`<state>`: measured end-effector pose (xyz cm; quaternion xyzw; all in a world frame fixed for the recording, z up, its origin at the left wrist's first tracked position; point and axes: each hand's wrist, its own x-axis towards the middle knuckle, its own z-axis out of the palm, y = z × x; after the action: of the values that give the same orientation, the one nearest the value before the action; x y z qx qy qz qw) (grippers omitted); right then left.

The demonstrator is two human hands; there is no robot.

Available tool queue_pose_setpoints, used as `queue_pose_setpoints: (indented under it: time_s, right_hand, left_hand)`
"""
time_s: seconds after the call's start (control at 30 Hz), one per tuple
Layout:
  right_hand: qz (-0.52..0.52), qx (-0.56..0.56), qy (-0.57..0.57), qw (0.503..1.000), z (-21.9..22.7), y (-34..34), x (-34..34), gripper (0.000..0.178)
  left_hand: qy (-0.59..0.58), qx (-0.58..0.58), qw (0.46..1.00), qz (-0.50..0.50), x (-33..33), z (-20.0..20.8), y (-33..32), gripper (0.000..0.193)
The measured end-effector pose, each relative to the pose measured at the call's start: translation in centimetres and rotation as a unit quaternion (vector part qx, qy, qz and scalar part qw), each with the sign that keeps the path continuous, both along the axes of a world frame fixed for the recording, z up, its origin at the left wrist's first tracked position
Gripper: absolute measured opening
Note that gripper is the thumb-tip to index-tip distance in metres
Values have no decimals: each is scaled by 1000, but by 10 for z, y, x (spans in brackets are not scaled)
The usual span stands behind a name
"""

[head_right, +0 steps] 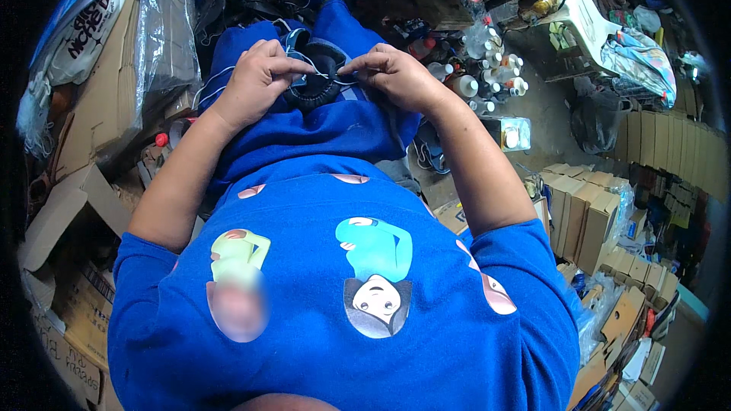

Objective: The recorder is hand-sewing a black shoe component using a needle and thread in a workshop environment.

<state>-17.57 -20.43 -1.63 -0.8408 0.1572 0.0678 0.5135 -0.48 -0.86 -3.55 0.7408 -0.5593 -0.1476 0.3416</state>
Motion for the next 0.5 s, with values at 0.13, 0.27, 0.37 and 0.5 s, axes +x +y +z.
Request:
queue_pose_setpoints:
  time_s: [0.13, 0.27, 0.37, 0.5]
  right_hand:
    - [10, -3, 16, 1000, -1, -4, 5, 25]
    - [10, 7, 36, 999, 0, -4, 7, 24]
    - [10, 37, 32, 999, -3, -7, 5, 24]
    - [16, 43, 44, 998, -4, -11, 5, 25]
  left_hand:
    - [-18, 15, 1000, 2, -2, 2, 1, 21]
    - [-14, 15, 1000, 4, -1, 0, 1, 21]
    - [-14, -5, 1000, 1, -2, -5, 0, 21]
    - [-35, -21, 999, -4, -4, -5, 0, 19]
